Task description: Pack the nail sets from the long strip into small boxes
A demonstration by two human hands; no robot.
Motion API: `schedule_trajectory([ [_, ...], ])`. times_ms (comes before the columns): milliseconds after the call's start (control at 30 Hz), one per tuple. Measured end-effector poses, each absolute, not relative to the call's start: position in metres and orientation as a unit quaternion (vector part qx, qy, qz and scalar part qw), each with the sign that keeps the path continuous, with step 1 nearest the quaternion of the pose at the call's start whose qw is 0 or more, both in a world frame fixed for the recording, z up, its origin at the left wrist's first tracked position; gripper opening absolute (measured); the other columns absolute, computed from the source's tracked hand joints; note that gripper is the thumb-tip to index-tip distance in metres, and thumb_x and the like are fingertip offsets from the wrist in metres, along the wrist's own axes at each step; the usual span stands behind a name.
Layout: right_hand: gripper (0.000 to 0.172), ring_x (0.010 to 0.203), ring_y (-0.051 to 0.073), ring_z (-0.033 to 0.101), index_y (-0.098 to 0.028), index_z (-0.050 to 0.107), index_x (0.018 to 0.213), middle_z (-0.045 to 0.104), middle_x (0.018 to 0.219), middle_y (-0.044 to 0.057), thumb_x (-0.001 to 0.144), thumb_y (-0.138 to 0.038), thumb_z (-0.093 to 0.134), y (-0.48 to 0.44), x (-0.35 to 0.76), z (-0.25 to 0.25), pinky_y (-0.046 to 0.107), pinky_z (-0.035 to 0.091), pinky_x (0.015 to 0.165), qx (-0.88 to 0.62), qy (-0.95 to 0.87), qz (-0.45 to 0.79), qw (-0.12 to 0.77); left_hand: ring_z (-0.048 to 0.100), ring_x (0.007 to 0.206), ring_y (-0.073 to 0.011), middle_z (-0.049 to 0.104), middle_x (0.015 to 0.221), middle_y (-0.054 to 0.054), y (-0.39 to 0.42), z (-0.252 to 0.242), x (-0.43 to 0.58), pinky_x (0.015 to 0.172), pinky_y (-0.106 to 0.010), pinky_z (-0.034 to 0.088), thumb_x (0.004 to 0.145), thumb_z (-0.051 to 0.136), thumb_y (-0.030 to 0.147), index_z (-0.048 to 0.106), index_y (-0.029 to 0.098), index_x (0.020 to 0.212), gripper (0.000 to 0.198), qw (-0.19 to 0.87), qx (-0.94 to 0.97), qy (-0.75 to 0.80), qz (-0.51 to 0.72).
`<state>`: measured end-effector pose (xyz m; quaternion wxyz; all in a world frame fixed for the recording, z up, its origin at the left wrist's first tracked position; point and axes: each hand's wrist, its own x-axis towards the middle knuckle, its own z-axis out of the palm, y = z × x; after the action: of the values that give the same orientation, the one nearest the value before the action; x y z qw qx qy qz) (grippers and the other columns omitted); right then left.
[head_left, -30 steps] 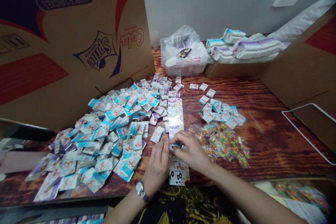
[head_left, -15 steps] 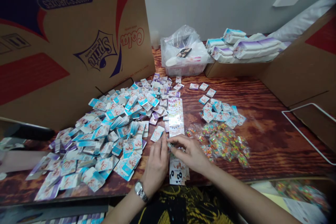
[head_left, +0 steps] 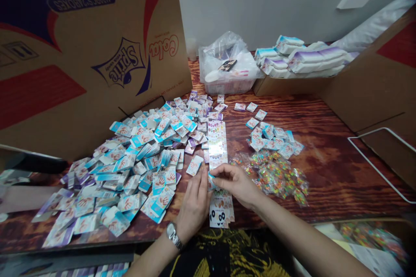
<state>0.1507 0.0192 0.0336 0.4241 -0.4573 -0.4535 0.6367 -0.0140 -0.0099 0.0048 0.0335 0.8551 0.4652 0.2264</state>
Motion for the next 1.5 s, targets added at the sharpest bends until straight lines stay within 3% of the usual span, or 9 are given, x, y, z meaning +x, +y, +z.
schedule_trajectory([
  [133,0.011,0.087,0.017,0.064,-0.020,0.068,0.085,0.068,0.088,0.002,0.076,-0.023,0.063,0.018,0.150,0.037,0.036,0.050,0.084,-0.481,-0.499,0.586,0.421,0.046,0.119,-0.0257,0.047,0.131,-0.020,-0.009,0.007,-0.013,0.095,-0.038,0.044,0.093,0.040,0.019,0.007,0.010,0.145,0.063,0.036,0.854,0.471,0.219],
  [333,0.026,0.097,0.018,0.064,-0.021,0.060,0.111,0.068,0.103,0.006,0.086,-0.025,0.054,0.005,0.144,0.036,0.035,0.050,0.087,-0.506,-0.535,0.489,0.467,0.051,0.105,-0.0272,0.050,0.123,-0.022,-0.007,0.010,-0.009,0.090,-0.042,0.046,0.091,0.043,0.022,0.005,0.004,0.144,0.068,0.007,0.851,0.490,0.188],
  [600,0.025,0.106,0.020,0.060,-0.022,0.053,0.115,0.064,0.113,0.009,0.091,-0.025,0.048,-0.016,0.131,0.030,0.038,0.046,0.094,-0.548,-0.558,0.394,0.483,0.052,0.096,-0.0257,0.052,0.118,-0.023,-0.007,0.015,-0.004,0.081,-0.040,0.049,0.092,0.039,0.022,0.005,0.003,0.144,0.066,-0.003,0.843,0.502,0.192],
  [800,0.019,0.097,0.019,0.064,-0.020,0.054,0.106,0.066,0.102,0.008,0.088,-0.025,0.050,-0.010,0.133,0.024,0.033,0.053,0.083,-0.541,-0.507,0.457,0.491,0.051,0.095,-0.0265,0.051,0.119,-0.023,-0.007,0.010,-0.008,0.078,-0.040,0.049,0.090,0.039,0.016,0.012,0.003,0.143,0.061,-0.040,0.853,0.492,0.169],
  [1000,0.020,0.095,0.019,0.062,-0.021,0.057,0.103,0.066,0.102,0.007,0.086,-0.017,0.048,-0.014,0.137,0.034,0.035,0.050,0.086,-0.557,-0.586,0.382,0.448,0.048,0.105,-0.0307,0.050,0.122,-0.024,-0.009,0.013,-0.008,0.083,-0.043,0.048,0.086,0.037,0.005,0.017,0.000,0.141,0.059,-0.093,0.867,0.464,0.159],
  [1133,0.016,0.092,0.017,0.062,-0.021,0.057,0.102,0.065,0.098,0.006,0.087,-0.022,0.051,-0.014,0.140,0.033,0.032,0.050,0.083,-0.535,-0.553,0.431,0.471,0.048,0.106,-0.0314,0.049,0.124,-0.025,-0.013,0.014,-0.007,0.084,-0.044,0.048,0.086,0.038,0.004,0.019,-0.001,0.141,0.058,-0.098,0.867,0.464,0.152],
  [1500,0.010,0.073,0.014,0.061,-0.019,0.056,0.091,0.063,0.079,0.001,0.081,-0.020,0.056,-0.018,0.161,0.036,0.027,0.050,0.066,-0.531,-0.570,0.461,0.426,0.047,0.114,-0.0329,0.048,0.125,-0.026,-0.029,0.012,-0.003,0.086,-0.045,0.048,0.085,0.034,0.002,0.009,0.002,0.144,0.063,-0.068,0.893,0.403,0.188],
])
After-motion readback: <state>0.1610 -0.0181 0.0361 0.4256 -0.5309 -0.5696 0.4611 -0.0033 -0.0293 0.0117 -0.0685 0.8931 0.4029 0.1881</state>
